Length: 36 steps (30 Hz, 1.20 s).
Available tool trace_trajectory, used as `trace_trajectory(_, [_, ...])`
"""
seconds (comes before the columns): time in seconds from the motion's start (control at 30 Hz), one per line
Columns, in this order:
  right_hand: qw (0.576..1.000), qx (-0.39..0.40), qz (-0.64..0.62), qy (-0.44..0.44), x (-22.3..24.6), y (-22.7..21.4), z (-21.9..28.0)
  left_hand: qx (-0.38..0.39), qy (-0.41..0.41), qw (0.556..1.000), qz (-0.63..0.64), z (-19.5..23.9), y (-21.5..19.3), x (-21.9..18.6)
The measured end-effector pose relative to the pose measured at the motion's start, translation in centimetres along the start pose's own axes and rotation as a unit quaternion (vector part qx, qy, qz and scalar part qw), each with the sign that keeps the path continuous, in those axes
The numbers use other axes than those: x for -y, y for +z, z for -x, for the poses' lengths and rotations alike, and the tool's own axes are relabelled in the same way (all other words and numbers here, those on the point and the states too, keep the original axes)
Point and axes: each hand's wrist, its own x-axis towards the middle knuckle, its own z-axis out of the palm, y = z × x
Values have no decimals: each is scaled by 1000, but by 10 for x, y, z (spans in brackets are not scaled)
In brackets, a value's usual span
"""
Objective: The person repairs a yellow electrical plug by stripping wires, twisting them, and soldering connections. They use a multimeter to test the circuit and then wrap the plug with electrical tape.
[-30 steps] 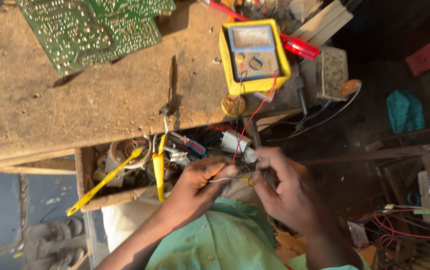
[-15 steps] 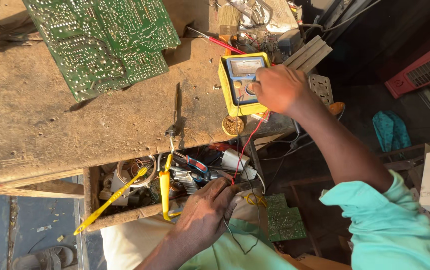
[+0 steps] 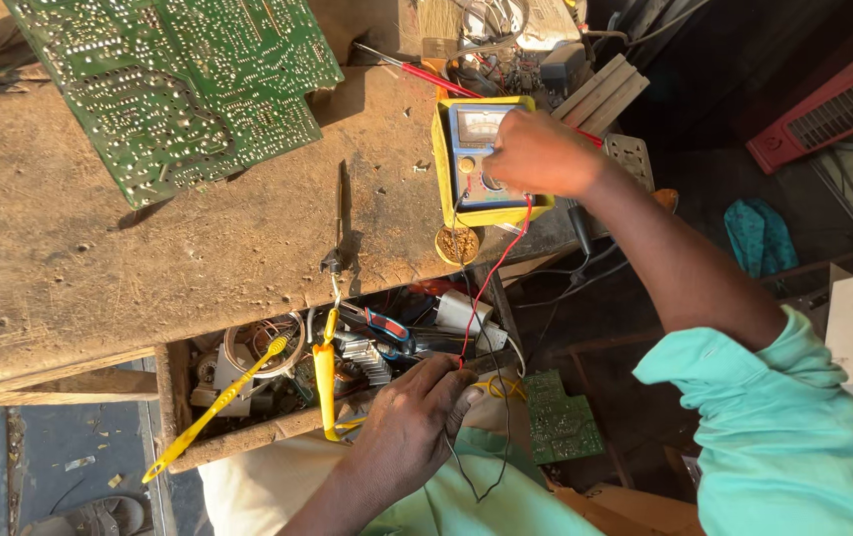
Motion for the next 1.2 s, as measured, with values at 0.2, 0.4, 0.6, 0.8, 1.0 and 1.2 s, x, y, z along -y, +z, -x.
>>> trace_trajectory(0.2, [987,-7,-149,60,2,2,-2,2,5,1000,1,0,0,-2])
trace_trajectory(0.4, [982,-1,-179,61,-1,4,2,1,9,1000,-12,2,0,-4])
trace_trajectory(0.6, [980,-32,-193,42,-8,11,6,5,5,1000,-14,5,0,-4])
trace_trajectory(0.8, [994,-49,-93,34,-4,11,1,10,-5,1000,-15,3,6,-5])
trace_trajectory(1.0, [990,-28,-134,46,-6,12,-5,9,6,1000,-19,1,9,-3])
trace_trajectory(1.2, [991,-18,-135,8,-12,18,-11,17,-2,1000,-25,0,11,-3])
